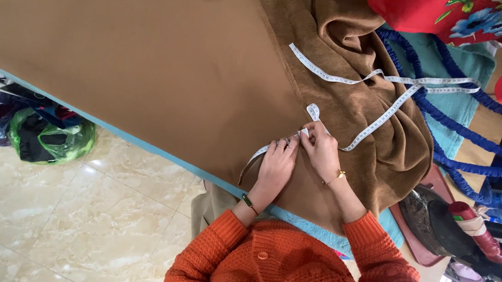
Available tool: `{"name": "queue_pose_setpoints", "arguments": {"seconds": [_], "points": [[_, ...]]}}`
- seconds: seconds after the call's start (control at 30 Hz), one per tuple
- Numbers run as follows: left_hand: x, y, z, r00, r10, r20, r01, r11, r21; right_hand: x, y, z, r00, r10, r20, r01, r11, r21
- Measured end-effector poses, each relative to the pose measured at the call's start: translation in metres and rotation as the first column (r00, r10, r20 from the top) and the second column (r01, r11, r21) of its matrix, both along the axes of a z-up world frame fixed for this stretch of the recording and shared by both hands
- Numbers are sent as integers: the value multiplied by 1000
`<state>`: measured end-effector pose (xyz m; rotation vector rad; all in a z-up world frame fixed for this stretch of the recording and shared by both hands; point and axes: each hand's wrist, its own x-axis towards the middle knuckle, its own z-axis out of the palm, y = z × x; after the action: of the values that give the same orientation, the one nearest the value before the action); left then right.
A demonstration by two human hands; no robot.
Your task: The person measures a large piece of brown fabric laid out on a table using a white measuring tape and a piece of chalk. They mark curved lines and straight measurements on the fabric surface, adjusting the tape and fabric as needed.
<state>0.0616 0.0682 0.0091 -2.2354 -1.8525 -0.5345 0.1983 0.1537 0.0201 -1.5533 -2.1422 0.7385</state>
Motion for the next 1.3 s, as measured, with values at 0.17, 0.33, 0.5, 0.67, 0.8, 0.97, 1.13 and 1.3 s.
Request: {"name": "queue_pose_setpoints", "arguments": {"seconds": [0.17, 0.33, 0.5, 0.67, 0.8, 0.97, 1.13, 1.3], "points": [[1, 0, -8, 1000, 1, 27, -1, 1000, -3, -2, 1, -15, 996, 27, 90, -34, 997, 72], [4, 2, -14, 1000, 14, 6, -14, 1000, -3, -12, 8, -18, 996, 17, 92, -27, 994, 101], [4, 0, -11, 1000, 22, -7, -22, 998, -52, -20, 15, 17, 967, -146, -210, 164, 984, 74], [5, -2, -12, 1000, 21, -3, -21, 998, -64, 6, 17, 14, 880, -154, -449, 134, 988, -76], [3, -4, -13, 999, 29, 18, -29, 1000, 0, 3, 8, 41, 944, 36, -327, -49, 998, -34], [-4, -19, 3, 971, 1, 239, -24, 995, 92, 17, 19, 26, 968, 141, -206, -144, 990, -1], [-27, -56, 1, 941, -41, 336, 3, 993, 114, 18, 23, 57, 972, 184, -145, -191, 981, -32], [-84, -96, 10, 979, 63, 193, -69, 997, 26, 14, 19, 67, 960, 232, -159, -253, 959, -127]]}}
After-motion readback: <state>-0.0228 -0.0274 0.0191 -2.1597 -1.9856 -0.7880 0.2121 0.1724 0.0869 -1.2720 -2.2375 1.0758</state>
